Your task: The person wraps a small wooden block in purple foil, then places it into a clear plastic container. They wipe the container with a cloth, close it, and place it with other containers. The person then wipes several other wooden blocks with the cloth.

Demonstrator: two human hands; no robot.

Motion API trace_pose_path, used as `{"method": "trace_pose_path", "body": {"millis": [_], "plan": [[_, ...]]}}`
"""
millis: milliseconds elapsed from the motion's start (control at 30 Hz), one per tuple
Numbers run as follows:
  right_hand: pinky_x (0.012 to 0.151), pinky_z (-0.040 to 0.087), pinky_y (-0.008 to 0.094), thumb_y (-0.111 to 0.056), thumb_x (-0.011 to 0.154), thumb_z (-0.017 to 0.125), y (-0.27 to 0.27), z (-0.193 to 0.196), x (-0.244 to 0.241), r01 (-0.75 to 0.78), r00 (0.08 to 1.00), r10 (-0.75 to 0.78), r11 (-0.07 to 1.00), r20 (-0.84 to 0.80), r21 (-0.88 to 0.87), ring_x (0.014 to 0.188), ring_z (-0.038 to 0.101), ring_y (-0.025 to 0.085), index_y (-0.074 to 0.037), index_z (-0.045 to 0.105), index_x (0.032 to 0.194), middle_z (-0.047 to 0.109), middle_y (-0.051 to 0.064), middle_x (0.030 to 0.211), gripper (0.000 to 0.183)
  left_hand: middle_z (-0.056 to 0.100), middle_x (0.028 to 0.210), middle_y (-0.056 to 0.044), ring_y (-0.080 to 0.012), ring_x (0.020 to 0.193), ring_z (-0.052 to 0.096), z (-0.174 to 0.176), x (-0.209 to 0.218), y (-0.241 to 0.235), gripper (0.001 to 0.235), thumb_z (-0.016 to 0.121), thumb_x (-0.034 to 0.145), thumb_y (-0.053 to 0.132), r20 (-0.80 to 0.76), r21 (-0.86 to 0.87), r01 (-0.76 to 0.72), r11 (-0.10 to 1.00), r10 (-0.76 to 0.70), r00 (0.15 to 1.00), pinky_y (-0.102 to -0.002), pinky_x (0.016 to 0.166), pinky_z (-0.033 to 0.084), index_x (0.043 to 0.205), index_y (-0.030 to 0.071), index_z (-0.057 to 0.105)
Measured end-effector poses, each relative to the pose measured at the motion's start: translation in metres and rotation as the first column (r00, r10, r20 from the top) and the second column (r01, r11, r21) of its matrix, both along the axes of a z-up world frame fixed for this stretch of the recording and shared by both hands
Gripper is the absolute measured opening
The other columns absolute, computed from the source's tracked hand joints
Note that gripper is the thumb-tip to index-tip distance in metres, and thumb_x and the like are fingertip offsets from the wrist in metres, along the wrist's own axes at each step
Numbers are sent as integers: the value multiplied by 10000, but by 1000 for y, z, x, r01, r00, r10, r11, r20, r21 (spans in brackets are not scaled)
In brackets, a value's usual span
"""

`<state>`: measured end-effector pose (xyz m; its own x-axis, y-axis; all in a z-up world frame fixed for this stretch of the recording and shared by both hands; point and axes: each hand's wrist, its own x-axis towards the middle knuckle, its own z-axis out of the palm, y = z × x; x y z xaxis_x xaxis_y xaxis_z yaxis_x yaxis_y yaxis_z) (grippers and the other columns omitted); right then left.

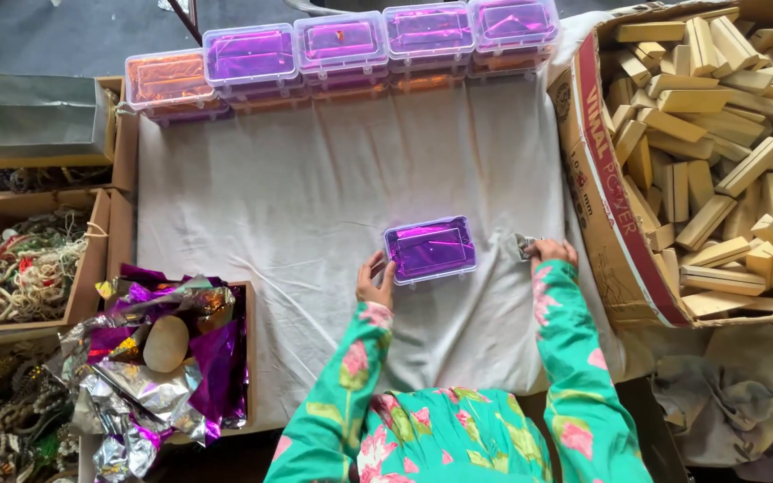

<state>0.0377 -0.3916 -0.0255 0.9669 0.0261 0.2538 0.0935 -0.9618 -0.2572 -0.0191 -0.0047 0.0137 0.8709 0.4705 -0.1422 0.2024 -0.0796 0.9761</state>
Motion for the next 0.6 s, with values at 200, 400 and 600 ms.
{"method": "trace_pose_path", "body": {"millis": [200, 400, 600], "plan": [[853, 566, 402, -13, 893, 671, 98, 41, 19, -128, 964, 33, 927, 264, 354, 967, 703, 306, -195, 778, 1194, 718, 98, 1075, 368, 713, 1305, -144, -222, 1195, 689, -50, 15, 42, 576, 830, 855, 159, 85, -265, 348, 899, -338, 937, -337, 1044, 538, 1376, 7, 635], [959, 523, 477, -181, 758, 758, 207, 116, -24, -275, 932, 242, 957, 268, 94, 1075, 635, 284, -136, 769, 1012, 748, 39, 1157, 258, 698, 1319, -145, -221, 1212, 677, -48, 15, 46, 568, 810, 866, 91, 122, -473, 355, 806, -340, 933, -338, 1053, 533, 1385, -20, 608], [932, 538, 401, -197, 857, 802, 161, 28, -13, -582, 812, 536, 772, 229, 256, 1041, 671, 264, -160, 754, 1004, 743, 22, 1128, 159, 713, 1292, -137, -223, 1186, 696, -47, 14, 41, 587, 832, 837, 94, 105, -434, 306, 847, -290, 951, -339, 1038, 546, 1373, -17, 620]]}}
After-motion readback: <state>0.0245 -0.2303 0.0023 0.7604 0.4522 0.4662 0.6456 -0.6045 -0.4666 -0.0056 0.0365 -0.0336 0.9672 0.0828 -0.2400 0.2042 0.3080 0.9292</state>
